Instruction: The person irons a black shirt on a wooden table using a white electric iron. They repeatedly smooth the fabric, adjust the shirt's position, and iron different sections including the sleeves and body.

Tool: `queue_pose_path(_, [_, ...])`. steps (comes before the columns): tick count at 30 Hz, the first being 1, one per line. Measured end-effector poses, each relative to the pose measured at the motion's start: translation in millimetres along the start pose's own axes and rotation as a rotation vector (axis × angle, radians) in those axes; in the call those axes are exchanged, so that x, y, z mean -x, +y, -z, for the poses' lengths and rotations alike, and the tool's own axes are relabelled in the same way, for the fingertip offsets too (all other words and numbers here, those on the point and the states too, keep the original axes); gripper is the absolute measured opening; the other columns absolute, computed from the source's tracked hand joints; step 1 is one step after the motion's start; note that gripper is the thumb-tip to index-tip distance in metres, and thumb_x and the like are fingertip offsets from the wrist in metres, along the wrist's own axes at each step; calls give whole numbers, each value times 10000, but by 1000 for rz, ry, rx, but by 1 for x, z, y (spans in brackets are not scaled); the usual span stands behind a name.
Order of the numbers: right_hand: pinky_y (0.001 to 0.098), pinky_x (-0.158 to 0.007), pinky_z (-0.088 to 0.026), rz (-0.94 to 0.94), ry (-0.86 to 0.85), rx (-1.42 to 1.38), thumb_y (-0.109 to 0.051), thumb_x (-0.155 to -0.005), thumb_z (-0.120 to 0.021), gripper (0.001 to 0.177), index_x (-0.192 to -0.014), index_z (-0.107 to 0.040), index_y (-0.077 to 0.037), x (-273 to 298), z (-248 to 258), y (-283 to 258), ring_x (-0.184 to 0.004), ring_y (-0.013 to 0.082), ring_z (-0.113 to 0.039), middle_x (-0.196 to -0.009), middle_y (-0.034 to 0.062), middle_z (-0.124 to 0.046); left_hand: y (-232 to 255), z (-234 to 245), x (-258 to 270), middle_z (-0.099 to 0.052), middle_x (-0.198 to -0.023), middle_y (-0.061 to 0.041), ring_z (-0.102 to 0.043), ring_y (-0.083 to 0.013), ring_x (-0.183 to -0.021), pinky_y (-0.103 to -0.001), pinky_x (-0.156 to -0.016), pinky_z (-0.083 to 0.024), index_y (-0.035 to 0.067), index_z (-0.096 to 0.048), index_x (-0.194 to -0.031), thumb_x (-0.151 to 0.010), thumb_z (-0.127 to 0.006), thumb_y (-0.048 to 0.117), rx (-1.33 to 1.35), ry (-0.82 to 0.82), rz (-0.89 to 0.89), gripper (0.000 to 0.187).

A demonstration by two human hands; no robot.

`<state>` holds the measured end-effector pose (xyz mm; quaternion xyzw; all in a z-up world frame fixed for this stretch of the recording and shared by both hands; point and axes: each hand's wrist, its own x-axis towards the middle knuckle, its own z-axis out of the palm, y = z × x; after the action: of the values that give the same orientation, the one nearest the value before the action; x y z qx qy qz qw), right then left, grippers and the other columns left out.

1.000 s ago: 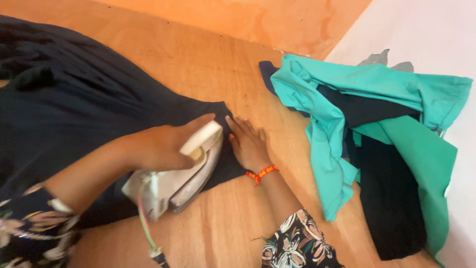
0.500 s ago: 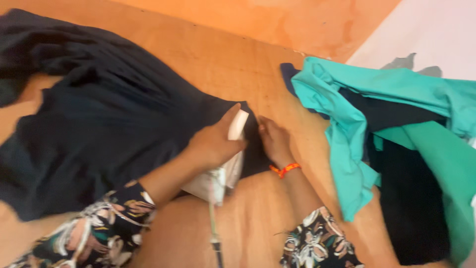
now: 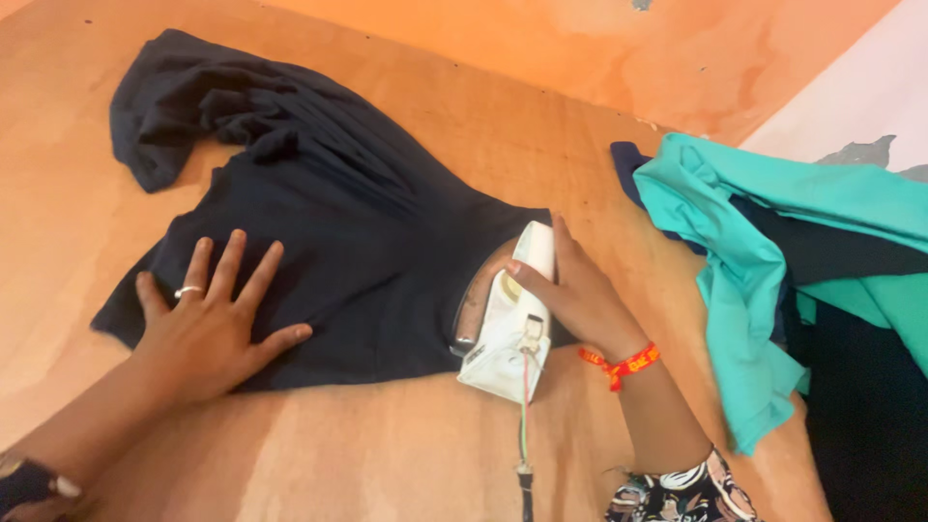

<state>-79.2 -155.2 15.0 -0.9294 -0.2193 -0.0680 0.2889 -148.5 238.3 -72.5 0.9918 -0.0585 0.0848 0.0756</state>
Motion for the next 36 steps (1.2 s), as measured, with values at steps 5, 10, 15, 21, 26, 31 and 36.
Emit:
queue_pose_path(5, [331,-930,-533,-235,-121,-387,-118,-767,-680,964,-1584,-189,26,-12,10,-28,-1168,275,-644,-1373,220,-604,-6,-15,31,-53,-1723,-96,-82,-420,-1546,-817,-921,-207,330,-100,-1649,-855,-255,882,-320,24,-24,979])
queue_pose_path(10, [371,-848,-563,-128,-201,-65,-39,-784,-645,828,-1564,-369,-15,-29,26,-36,-1023,294,-699,-1311,183,-656,11,32,25,-245,-1704,-95,-346,-408,-1502,-695,-1013,-430,390,-214,-1648,-783,-352,929,-244,-664,248,1029])
queue_pose_path(15, [423,-990,-524,274,-78,138,-68,-762,-642,622,-1381,-578,-73,-60,13,-39,-1170,339,-669,-1275,181,-692,42,32,-29,-407,-1565,-80,-381,-314,-1448,-733,-1045,-290,175,-425,-1503,-881,-302,814,-208,-173,-24,900])
queue_pose_path(21, [447,-825,-531,146,-109,249,-341,-868,-689,418,-1257,-650,-193,-73,-21,-67,-1062,329,-691,-1208,79,-727,17,-23,-68,-245,-1655,-83,-188,-354,-1514,-851,-969,-110,231,-331,-1564,-885,-342,745,-5,-9,-10,852])
queue_pose_path(26, [448,-703,-551,208,-208,285,-422,-890,-681,364,-1160,-655,-180,-76,-17,-72,-900,308,-731,-1086,42,-746,9,-38,-68,-224,-1672,-61,-169,-361,-1498,-876,-979,-76,290,-315,-1578,-871,-335,731,5,45,-12,834])
queue_pose_path(31, [468,-640,-533,302,-34,483,-409,-907,-655,364,-1190,-652,-180,-89,-34,-72,-780,305,-713,-1081,28,-733,13,-39,-67,-224,-1657,-86,-154,-400,-1508,-914,-962,-63,258,-320,-1567,-849,-345,733,19,60,-30,862])
queue_pose_path(36, [473,-624,-529,217,51,595,-438,-944,-648,356,-1190,-650,-180,-106,-63,-80,-772,290,-707,-961,45,-671,11,-37,-66,-245,-1612,-87,-178,-379,-1476,-886,-949,-67,232,-332,-1578,-878,-343,725,39,83,-23,855])
